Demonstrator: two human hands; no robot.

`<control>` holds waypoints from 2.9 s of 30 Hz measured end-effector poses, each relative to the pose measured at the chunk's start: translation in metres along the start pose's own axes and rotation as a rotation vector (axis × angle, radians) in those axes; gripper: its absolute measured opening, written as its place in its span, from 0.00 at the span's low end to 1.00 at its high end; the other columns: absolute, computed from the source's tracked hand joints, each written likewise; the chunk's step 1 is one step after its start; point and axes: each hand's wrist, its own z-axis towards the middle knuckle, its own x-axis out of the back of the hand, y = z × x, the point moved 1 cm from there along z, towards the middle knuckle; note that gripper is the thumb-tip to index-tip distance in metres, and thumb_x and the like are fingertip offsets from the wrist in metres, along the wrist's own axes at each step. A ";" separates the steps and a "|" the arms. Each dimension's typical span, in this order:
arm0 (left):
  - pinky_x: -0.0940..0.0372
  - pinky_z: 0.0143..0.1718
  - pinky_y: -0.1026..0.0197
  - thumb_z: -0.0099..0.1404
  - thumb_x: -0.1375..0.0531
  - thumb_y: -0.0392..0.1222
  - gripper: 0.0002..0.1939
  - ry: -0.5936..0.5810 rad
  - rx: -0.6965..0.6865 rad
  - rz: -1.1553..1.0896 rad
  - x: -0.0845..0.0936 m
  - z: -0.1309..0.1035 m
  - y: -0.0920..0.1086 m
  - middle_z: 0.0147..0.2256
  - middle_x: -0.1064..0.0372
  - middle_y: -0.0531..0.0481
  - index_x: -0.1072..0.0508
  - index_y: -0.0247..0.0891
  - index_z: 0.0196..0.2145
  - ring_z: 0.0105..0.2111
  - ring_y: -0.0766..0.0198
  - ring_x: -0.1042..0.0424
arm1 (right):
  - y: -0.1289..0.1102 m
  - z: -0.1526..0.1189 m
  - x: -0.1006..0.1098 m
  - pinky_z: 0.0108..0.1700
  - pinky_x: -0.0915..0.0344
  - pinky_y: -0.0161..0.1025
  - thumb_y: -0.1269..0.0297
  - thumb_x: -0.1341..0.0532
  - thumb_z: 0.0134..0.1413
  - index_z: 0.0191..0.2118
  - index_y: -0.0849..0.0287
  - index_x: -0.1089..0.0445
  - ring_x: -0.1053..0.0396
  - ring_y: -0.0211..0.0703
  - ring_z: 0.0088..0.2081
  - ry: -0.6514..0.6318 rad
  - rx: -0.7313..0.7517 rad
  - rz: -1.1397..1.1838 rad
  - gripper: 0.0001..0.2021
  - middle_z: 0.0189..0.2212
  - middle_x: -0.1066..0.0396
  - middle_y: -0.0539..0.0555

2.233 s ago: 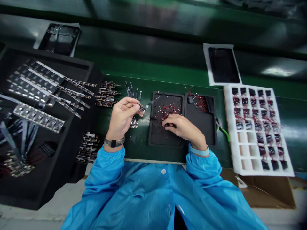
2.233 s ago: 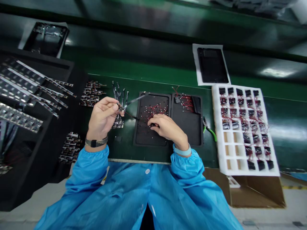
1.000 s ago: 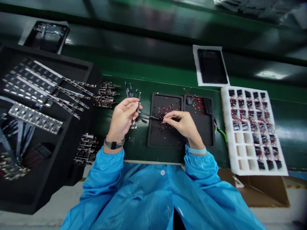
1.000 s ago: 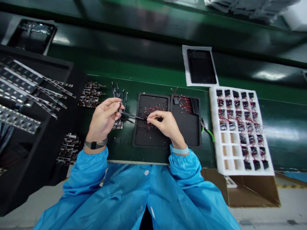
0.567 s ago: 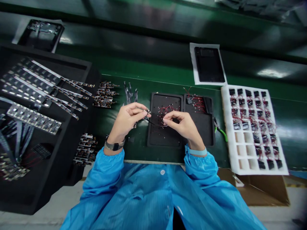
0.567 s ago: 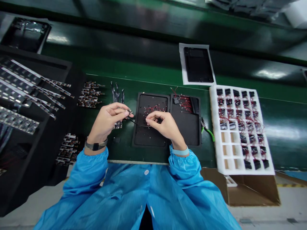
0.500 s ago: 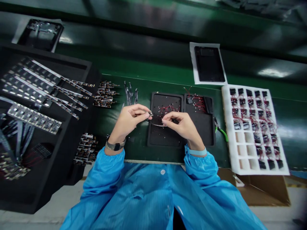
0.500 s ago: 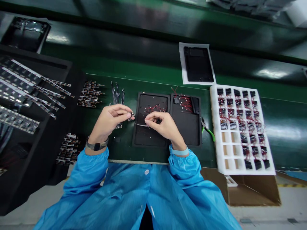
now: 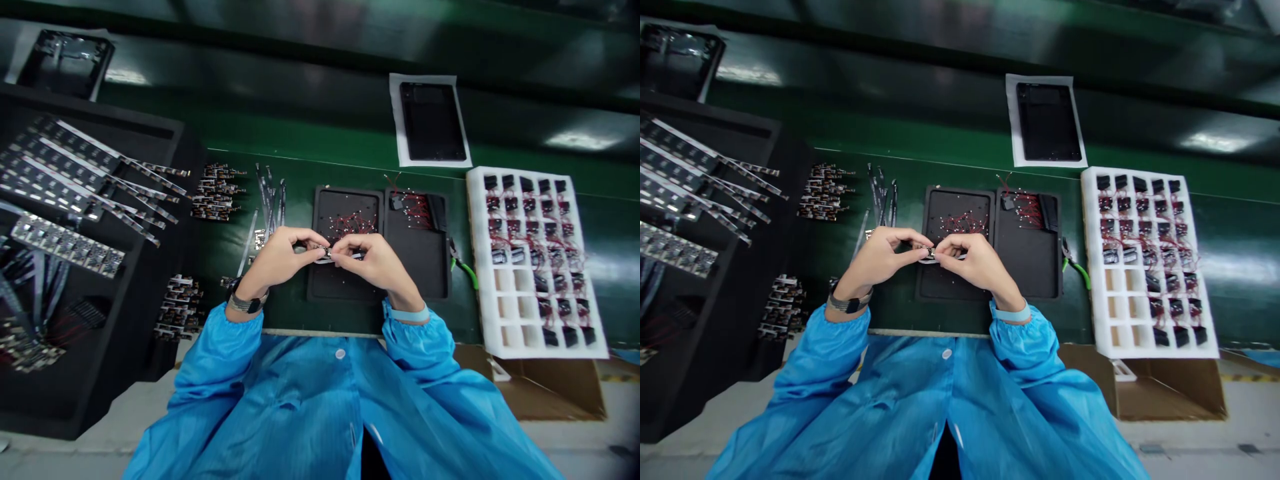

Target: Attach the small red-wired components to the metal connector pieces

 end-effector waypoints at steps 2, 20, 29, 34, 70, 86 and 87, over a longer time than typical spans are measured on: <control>0.31 0.38 0.61 0.65 0.32 0.38 0.07 -0.022 -0.004 0.026 0.000 -0.001 0.001 0.33 0.20 0.49 0.16 0.37 0.40 0.34 0.62 0.24 | 0.001 0.000 0.000 0.36 0.33 0.37 0.62 0.32 0.61 0.36 0.60 0.21 0.27 0.40 0.30 -0.033 -0.033 0.004 0.06 0.27 0.22 0.51; 0.36 0.36 0.60 0.65 0.36 0.34 0.07 -0.028 -0.002 0.236 -0.008 -0.003 0.007 0.31 0.23 0.51 0.17 0.39 0.38 0.32 0.62 0.27 | 0.005 -0.001 -0.003 0.35 0.33 0.37 0.65 0.35 0.62 0.35 0.59 0.23 0.26 0.39 0.27 -0.059 -0.150 -0.097 0.06 0.24 0.23 0.50; 0.33 0.38 0.60 0.65 0.33 0.38 0.05 -0.088 0.034 0.125 0.000 -0.003 0.006 0.32 0.20 0.50 0.15 0.39 0.38 0.32 0.62 0.26 | 0.002 -0.001 0.000 0.37 0.30 0.38 0.60 0.32 0.61 0.36 0.60 0.22 0.24 0.41 0.29 -0.127 -0.160 0.076 0.08 0.26 0.22 0.51; 0.34 0.36 0.61 0.65 0.32 0.39 0.05 -0.120 0.046 0.091 0.003 -0.003 0.005 0.30 0.21 0.50 0.15 0.40 0.37 0.31 0.63 0.26 | 0.003 0.000 0.001 0.36 0.30 0.37 0.57 0.30 0.60 0.36 0.60 0.21 0.25 0.41 0.28 -0.157 -0.143 0.115 0.10 0.25 0.22 0.52; 0.27 0.43 0.58 0.64 0.31 0.41 0.08 0.036 -0.020 0.025 0.006 -0.017 0.042 0.36 0.19 0.47 0.17 0.38 0.40 0.36 0.59 0.22 | -0.007 -0.013 0.025 0.54 0.29 0.47 0.55 0.31 0.62 0.46 0.56 0.21 0.22 0.50 0.47 0.183 0.027 0.167 0.12 0.43 0.19 0.56; 0.33 0.45 0.55 0.57 0.37 0.20 0.10 0.141 -0.452 0.192 -0.057 0.199 0.163 0.30 0.28 0.49 0.24 0.31 0.31 0.37 0.61 0.27 | 0.027 -0.016 0.072 0.39 0.32 0.42 0.55 0.36 0.59 0.38 0.56 0.27 0.31 0.43 0.30 0.953 0.105 0.384 0.10 0.28 0.29 0.51; 0.33 0.45 0.55 0.56 0.37 0.20 0.10 0.161 -0.454 0.168 -0.065 0.221 0.161 0.30 0.28 0.48 0.25 0.31 0.29 0.37 0.61 0.27 | 0.030 -0.016 0.074 0.39 0.32 0.41 0.54 0.36 0.59 0.39 0.56 0.27 0.31 0.43 0.30 0.956 0.105 0.371 0.11 0.28 0.30 0.50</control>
